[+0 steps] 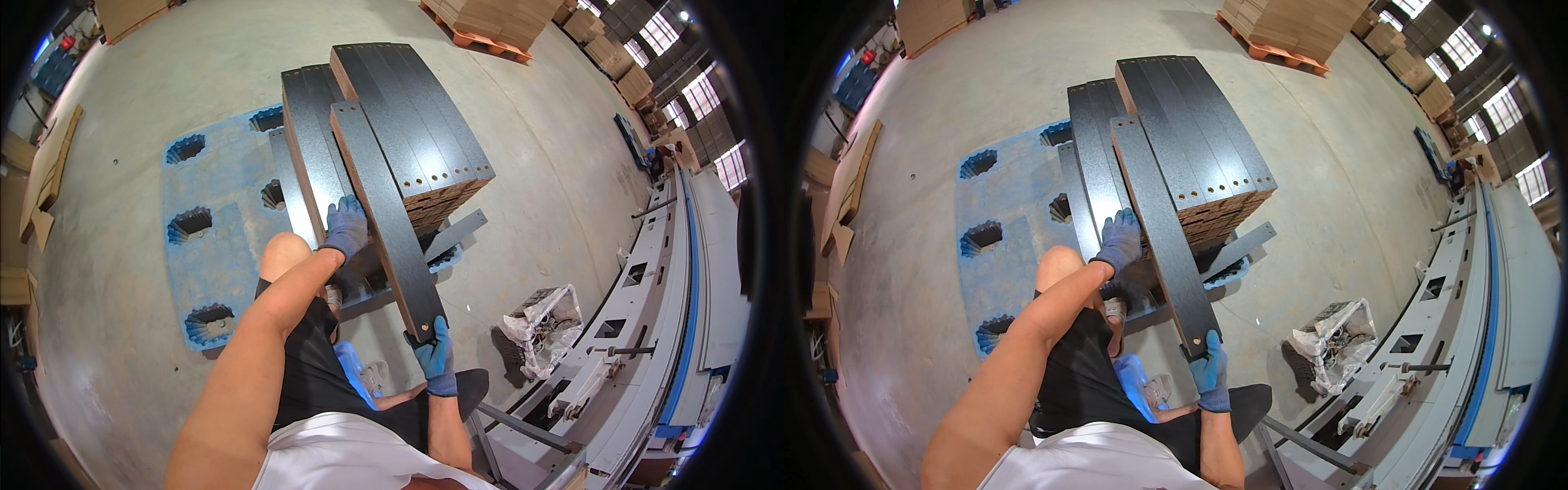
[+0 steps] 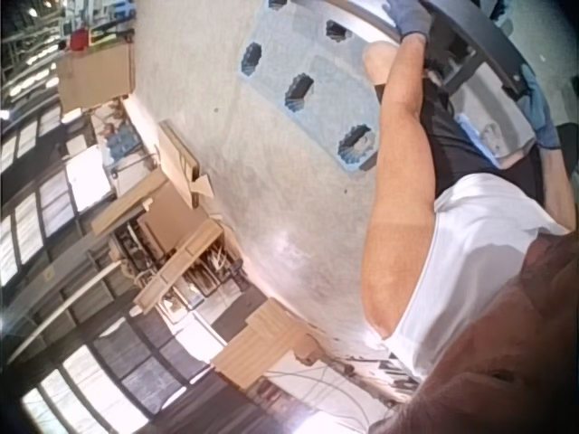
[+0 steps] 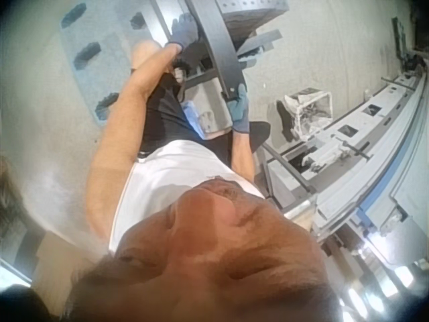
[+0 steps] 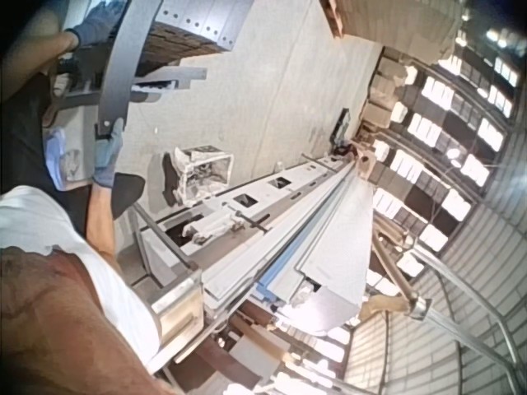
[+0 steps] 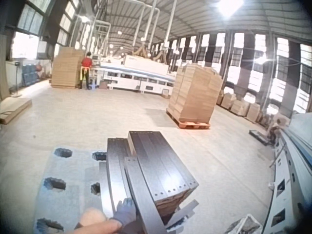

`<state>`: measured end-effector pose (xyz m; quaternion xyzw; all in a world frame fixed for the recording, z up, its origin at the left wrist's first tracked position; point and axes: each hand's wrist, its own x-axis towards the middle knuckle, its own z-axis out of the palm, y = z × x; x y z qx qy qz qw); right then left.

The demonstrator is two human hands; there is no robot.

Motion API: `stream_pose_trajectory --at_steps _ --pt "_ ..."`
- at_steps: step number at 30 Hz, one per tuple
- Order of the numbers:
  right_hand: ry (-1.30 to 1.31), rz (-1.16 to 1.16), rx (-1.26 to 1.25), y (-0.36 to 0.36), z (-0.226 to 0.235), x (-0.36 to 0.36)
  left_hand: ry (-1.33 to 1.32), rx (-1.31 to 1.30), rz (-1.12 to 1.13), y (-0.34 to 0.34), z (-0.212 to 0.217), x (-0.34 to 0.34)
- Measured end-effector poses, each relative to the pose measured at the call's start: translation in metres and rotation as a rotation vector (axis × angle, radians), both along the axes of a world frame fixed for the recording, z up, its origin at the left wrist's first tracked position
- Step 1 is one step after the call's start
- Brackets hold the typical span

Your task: The person stacks wooden panels from a work table onto a pallet by hand, removes their work gloves, and walks to a shelf to tear a piece of paper from a roll.

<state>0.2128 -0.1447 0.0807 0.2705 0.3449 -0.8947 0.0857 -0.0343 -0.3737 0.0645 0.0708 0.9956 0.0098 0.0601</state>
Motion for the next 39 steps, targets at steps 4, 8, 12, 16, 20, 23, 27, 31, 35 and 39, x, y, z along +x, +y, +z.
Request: stream_pose_trajectory --at_steps 4,8,12,16,20,23,27,31,35,39 --pt "-0.018 -0.014 -0.001 0.000 0.003 0.002 -0.016 -0.005 0.002 0.004 0.002 0.006" --pt "0.006 0.000 0.005 0.003 -0.001 0.004 -0.003 -0.022 -0.009 0.005 -0.001 0.008" --pt "0.002 0.020 0.034 -0.006 0.000 -0.010 -0.023 -0.020 -0.017 0.003 0.006 0.008" --pt "0.020 0.018 0.133 -0.024 0.011 -0.036 -0.065 0.018 -0.026 0.003 0.011 0.006" --pt "0.037 0.060 0.139 -0.033 -0.011 -0.070 -0.043 0.050 -0.017 0.001 0.003 0.003" --pt "0.048 0.070 0.127 -0.049 -0.021 -0.102 -0.028 0.057 -0.021 -0.004 0.000 0.001" --pt "0.040 0.075 0.161 -0.064 -0.026 -0.144 -0.058 0.088 -0.033 -0.004 0.005 0.004" --pt "0.014 0.070 0.168 -0.081 -0.027 -0.181 -0.020 0.111 -0.062 -0.004 0.009 0.006" --pt "0.332 0.133 0.405 -0.105 -0.013 -0.214 -0.019 0.123 -0.056 -0.005 0.010 0.008" --pt "0.005 0.005 0.273 -0.127 0.012 -0.237 -0.006 0.121 -0.052 -0.008 0.007 0.008"
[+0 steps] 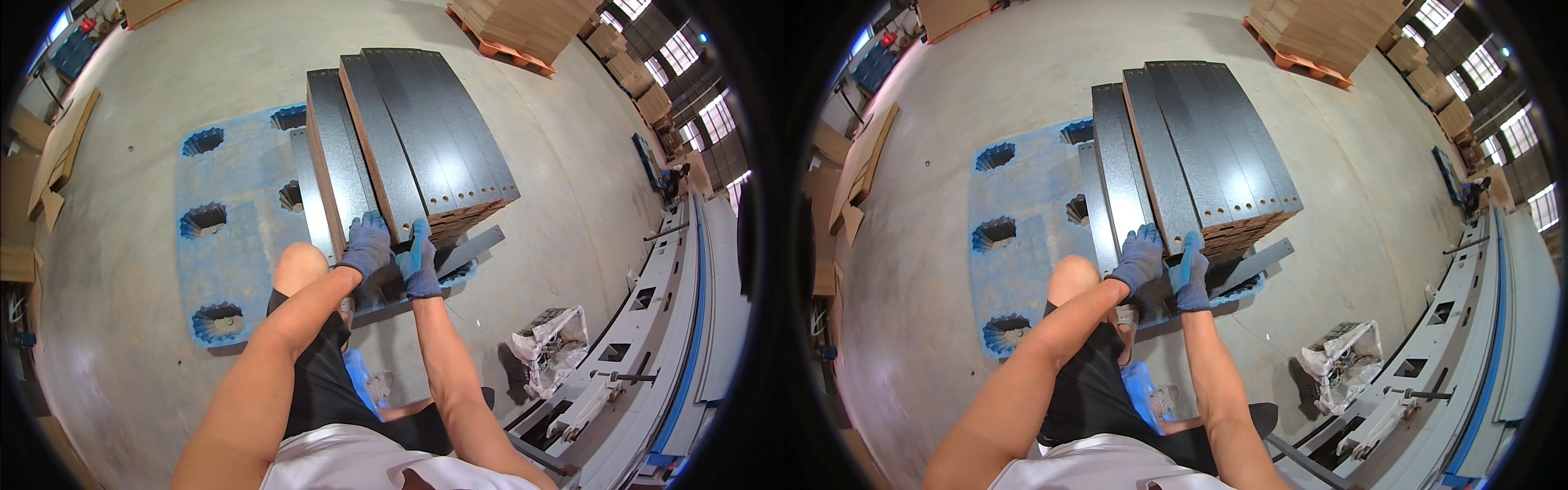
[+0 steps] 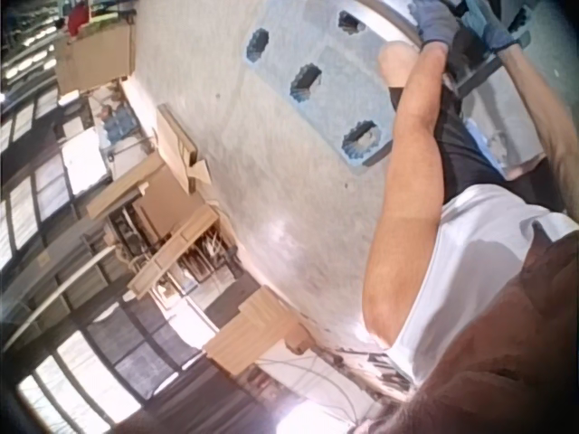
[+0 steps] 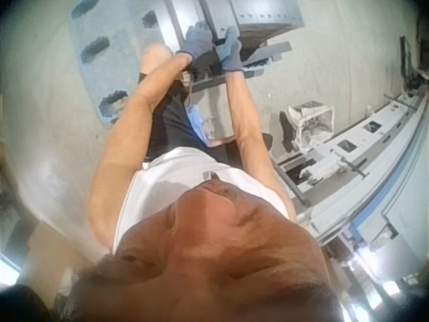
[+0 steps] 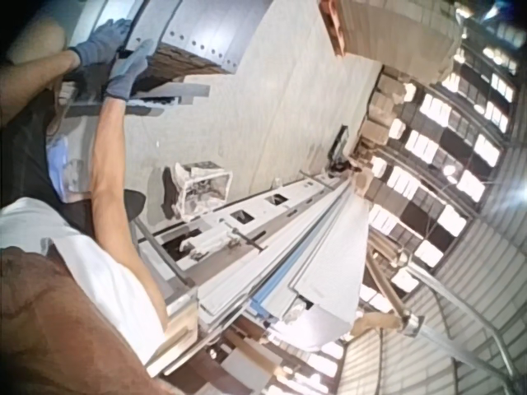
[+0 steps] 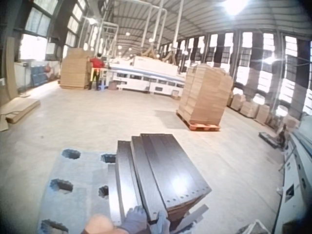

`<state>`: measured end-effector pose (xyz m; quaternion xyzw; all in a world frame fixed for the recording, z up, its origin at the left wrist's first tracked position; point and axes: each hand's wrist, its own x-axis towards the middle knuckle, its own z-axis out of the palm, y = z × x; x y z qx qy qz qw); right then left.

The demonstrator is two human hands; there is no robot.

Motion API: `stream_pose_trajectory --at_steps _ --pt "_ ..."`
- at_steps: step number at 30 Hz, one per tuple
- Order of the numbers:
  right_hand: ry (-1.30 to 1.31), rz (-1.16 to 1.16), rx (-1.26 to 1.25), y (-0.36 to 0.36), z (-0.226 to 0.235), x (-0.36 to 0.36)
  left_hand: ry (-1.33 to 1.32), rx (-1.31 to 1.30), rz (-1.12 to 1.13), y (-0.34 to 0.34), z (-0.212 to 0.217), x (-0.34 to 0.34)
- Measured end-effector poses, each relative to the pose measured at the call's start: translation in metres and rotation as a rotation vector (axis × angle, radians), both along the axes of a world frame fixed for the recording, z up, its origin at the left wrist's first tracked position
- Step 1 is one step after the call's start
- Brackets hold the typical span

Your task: The person stacks wooden panels from a work table onto a pallet by hand, removes their work gloves, and walks to a shelf to tear a piece of paper from a roll.

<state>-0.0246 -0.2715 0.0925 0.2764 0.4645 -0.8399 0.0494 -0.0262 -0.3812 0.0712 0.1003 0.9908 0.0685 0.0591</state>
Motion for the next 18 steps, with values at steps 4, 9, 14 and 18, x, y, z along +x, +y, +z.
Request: stream_pose_trajectory --at_steps 4,9,14,18 --pt "-0.037 -0.034 0.076 -0.001 -0.010 -0.016 0.013 0.004 -0.004 0.003 0.002 0.002" --pt "0.061 0.071 0.213 -0.001 -0.013 -0.025 -0.010 -0.018 -0.011 0.003 0.008 0.003" --pt "-0.053 0.028 0.094 0.001 -0.013 -0.040 -0.049 0.004 -0.026 0.007 0.013 0.003" --pt "-0.017 0.064 0.202 -0.006 -0.003 -0.031 -0.030 0.031 0.033 0.000 0.008 -0.005"
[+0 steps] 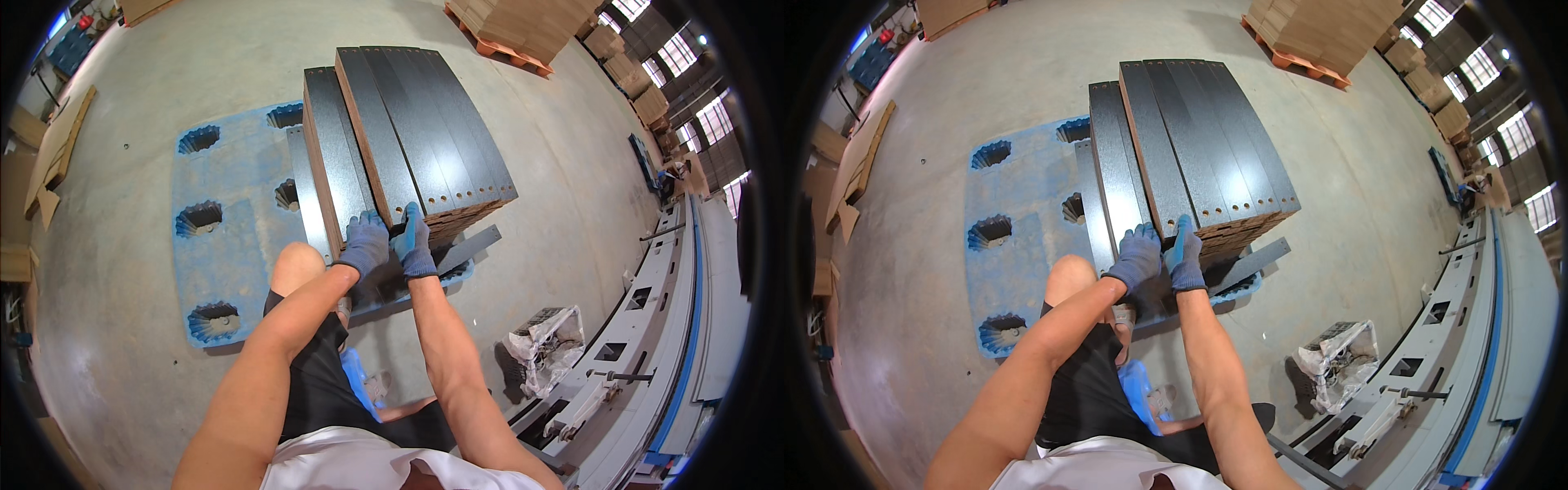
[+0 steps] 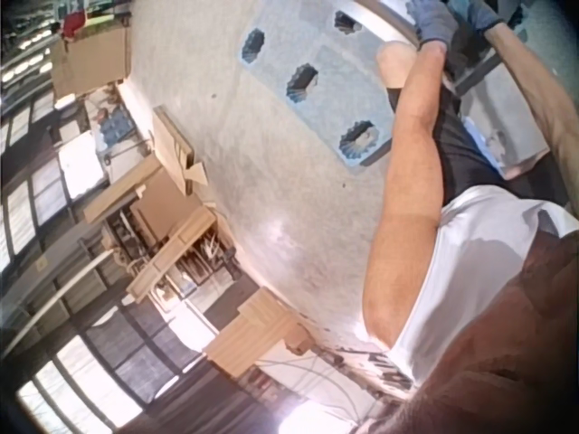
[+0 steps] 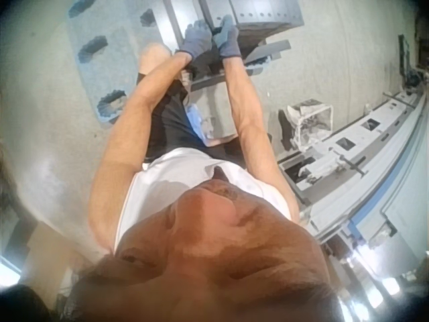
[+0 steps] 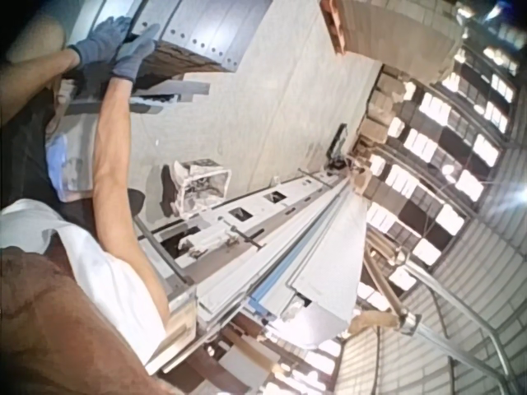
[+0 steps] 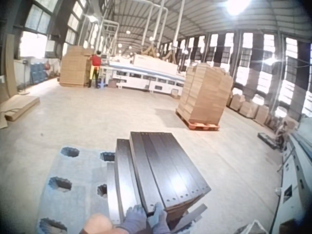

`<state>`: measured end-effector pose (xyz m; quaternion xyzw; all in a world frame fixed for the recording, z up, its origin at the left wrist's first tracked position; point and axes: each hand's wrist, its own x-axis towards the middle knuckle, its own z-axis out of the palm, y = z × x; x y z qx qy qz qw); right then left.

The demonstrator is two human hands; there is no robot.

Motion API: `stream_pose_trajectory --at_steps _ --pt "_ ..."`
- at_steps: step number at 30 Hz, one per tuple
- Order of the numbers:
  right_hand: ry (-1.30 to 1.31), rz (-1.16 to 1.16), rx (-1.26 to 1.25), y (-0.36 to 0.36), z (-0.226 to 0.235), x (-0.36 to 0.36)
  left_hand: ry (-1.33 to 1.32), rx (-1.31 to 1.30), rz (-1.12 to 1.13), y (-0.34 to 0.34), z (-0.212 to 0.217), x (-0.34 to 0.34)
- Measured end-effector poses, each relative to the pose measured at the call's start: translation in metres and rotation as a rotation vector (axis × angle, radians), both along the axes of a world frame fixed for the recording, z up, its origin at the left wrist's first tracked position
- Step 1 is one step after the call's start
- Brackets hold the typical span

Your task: The person stacks wooden panels from a work table onto a pallet by hand, removes their work gloves, and walks to a shelf to tear a piece of paper from a roll.

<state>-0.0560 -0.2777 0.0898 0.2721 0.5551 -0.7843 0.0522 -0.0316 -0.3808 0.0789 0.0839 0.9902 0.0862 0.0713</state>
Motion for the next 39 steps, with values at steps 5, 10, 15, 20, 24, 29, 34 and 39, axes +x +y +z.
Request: stream_pose_trajectory --at_steps 5,10,15,20,24,29,34,39 --pt "-0.103 -0.059 -0.103 0.012 -0.016 -0.011 0.117 0.862 0.441 -0.023 -0.002 -0.067" --pt "-0.114 -0.045 -0.056 0.001 -0.010 -0.011 0.127 1.066 0.669 -0.013 0.006 -0.131" --pt "-0.135 -0.075 -0.173 0.005 -0.010 -0.006 -0.003 0.961 0.682 -0.004 0.004 -0.138" --pt "-0.159 -0.054 -0.135 0.009 -0.009 -0.006 0.024 0.907 0.642 -0.003 0.008 -0.134" --pt "-0.123 0.030 -0.197 0.019 -0.004 0.003 -0.016 0.897 0.610 -0.004 0.012 -0.134" --pt "-0.134 0.054 -0.209 0.022 0.020 0.032 0.015 0.924 0.685 -0.012 0.006 -0.138" --pt "-0.104 -0.013 -0.374 0.069 -0.017 0.076 -0.014 0.985 0.674 0.000 0.018 -0.134" --pt "-0.147 0.010 -0.330 0.079 -0.028 0.157 0.028 0.896 0.616 -0.009 0.015 -0.134"
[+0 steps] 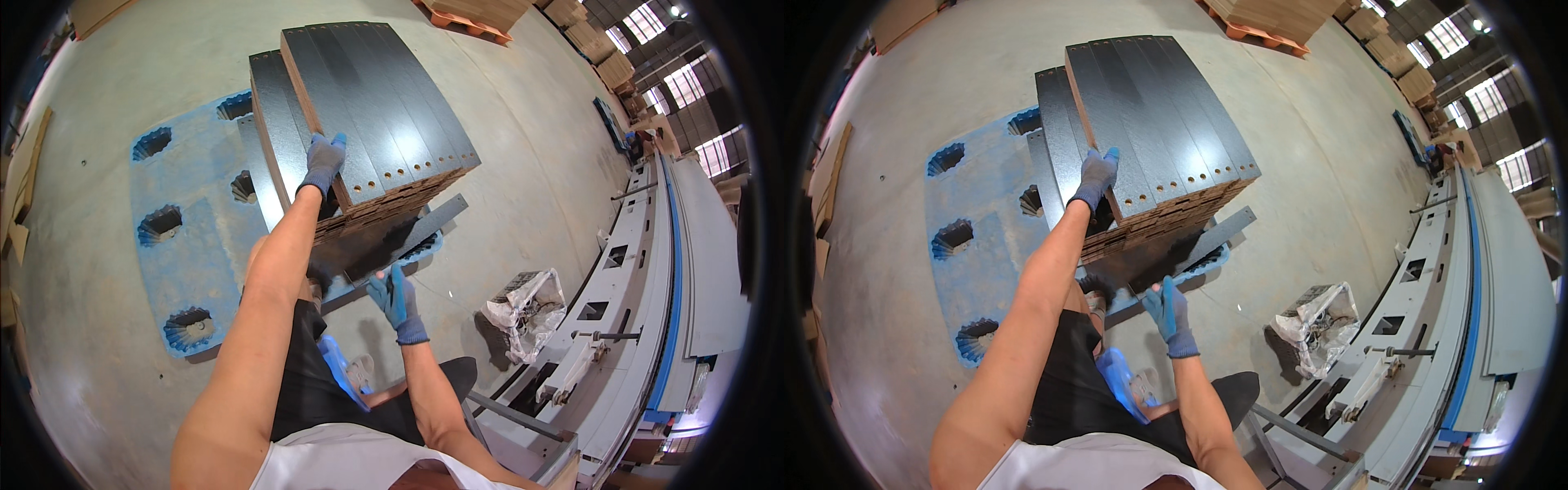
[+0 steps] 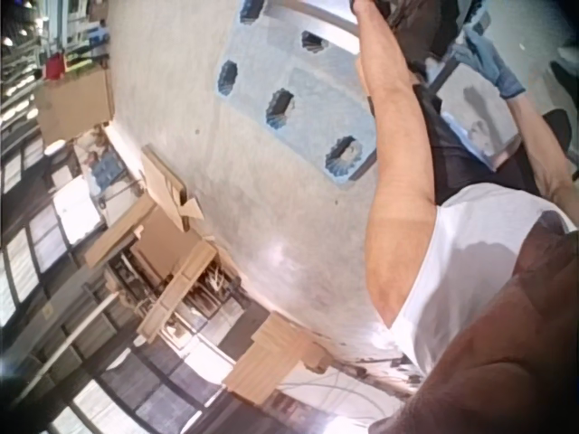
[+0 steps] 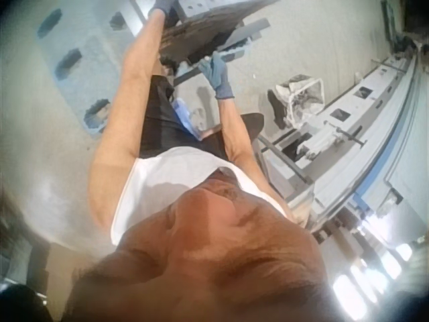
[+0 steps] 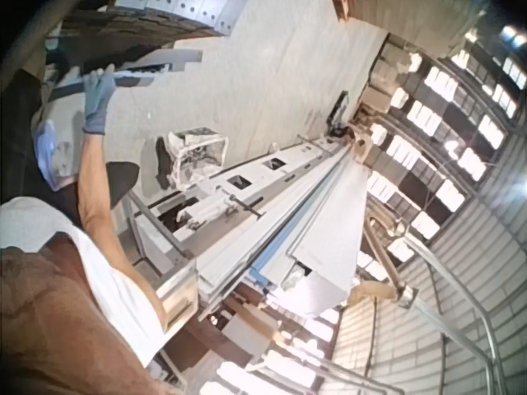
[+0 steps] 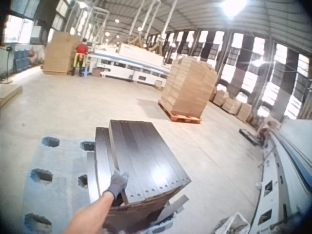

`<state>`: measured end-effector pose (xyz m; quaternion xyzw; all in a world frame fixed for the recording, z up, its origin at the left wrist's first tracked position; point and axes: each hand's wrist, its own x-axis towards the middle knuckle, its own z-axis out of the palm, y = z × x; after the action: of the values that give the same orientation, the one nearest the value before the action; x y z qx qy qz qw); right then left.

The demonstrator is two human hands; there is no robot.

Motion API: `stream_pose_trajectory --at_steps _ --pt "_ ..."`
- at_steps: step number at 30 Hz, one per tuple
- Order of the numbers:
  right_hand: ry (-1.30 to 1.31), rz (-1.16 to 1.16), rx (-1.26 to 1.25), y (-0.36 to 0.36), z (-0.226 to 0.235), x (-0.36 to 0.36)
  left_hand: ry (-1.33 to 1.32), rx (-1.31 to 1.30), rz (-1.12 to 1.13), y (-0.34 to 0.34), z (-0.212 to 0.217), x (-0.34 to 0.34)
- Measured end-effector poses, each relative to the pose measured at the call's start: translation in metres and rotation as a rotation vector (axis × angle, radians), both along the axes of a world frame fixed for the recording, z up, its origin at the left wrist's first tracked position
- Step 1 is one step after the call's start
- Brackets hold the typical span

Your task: The person stacks wooden panels from a work table onto a pallet by hand, removes their work gloves, and walks to a shelf to tear a piece of paper from a roll.

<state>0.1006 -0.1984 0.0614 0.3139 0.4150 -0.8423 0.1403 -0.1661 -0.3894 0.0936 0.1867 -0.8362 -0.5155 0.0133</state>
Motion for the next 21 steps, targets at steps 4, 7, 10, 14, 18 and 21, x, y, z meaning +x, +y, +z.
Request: stream_pose_trajectory --at_steps 4,7,10,14,18,21 --pt "-0.076 0.030 0.030 -0.009 0.005 0.010 0.012 -0.008 0.008 0.000 -0.001 0.000" --pt "0.225 0.298 0.152 -0.003 -0.015 -0.026 0.006 -0.010 0.013 -0.002 -0.002 0.000" --pt "0.637 0.647 0.979 -0.001 -0.030 -0.088 0.034 -0.048 0.048 0.006 0.002 0.000" --pt "0.737 0.848 1.191 -0.016 -0.006 -0.148 -0.003 -0.040 0.049 0.006 0.005 0.000" --pt "0.172 0.636 0.883 -0.050 0.023 -0.165 -0.043 -0.021 0.048 0.005 0.003 -0.002" --pt "0.055 0.558 0.765 -0.055 0.020 -0.164 -0.040 -0.020 0.049 0.007 0.002 -0.003"
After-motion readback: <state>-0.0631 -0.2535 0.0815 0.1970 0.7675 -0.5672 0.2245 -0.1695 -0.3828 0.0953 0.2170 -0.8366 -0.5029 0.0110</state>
